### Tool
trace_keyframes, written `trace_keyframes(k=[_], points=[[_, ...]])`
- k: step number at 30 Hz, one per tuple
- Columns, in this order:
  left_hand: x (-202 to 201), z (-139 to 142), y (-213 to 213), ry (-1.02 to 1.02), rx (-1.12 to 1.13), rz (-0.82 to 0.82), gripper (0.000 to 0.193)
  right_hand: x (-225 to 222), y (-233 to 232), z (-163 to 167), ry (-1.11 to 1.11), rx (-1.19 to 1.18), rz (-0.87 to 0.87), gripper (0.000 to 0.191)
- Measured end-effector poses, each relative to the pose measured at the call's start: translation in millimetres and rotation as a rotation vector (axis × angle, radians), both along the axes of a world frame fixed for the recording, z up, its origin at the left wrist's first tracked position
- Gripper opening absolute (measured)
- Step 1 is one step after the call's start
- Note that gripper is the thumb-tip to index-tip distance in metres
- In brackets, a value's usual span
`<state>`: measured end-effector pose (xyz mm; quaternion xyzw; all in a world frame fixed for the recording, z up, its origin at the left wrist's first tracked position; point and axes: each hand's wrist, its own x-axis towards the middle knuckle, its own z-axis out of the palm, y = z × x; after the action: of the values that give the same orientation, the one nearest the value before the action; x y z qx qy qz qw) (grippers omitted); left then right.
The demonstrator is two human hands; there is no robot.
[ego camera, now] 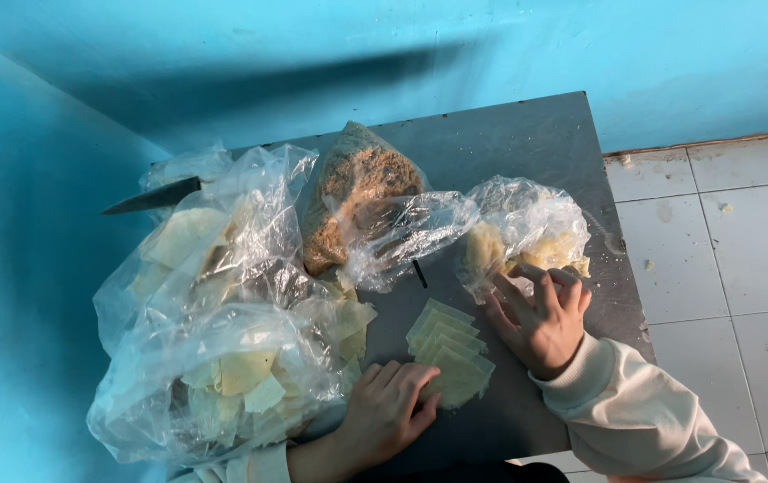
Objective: The person sits at a small metal table and assembles dumplings. They take thin square wrappers from a plastic bag, stack and align the wrappers by hand, then use a small spoon to place brown filling onto the stack and fold the wrappers over the filling, setting finished pieces aside.
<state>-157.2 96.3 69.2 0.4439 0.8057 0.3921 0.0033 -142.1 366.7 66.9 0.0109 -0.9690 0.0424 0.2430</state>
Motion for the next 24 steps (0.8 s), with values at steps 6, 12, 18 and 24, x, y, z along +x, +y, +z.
trace_keyframes(k=[6, 12, 18, 24], points=[[-12.5, 6.0, 2.4, -0.033, -0.063, -0.019, 0.044, -14.9, 6.9, -2.4, -0.001, -0.174, -0.016, 0.03], [-21.1, 12.9, 4.1, -0.041, -0.065, -0.032, 0.044, -17.1, 13.1, 8.3, -0.007, -0.337, 0.026, 0.028], [-4.4, 14.7, -0.4, -0.057, -0.096, -0.041, 0.042, -0.9, 12.6, 7.3, 0.021, -0.271, 0.041, 0.033], [18.3, 17.9, -4.4, 0.015, -0.075, -0.006, 0.038, 21.8, 7.4, 6.9, 0.08, -0.253, 0.15, 0.03]])
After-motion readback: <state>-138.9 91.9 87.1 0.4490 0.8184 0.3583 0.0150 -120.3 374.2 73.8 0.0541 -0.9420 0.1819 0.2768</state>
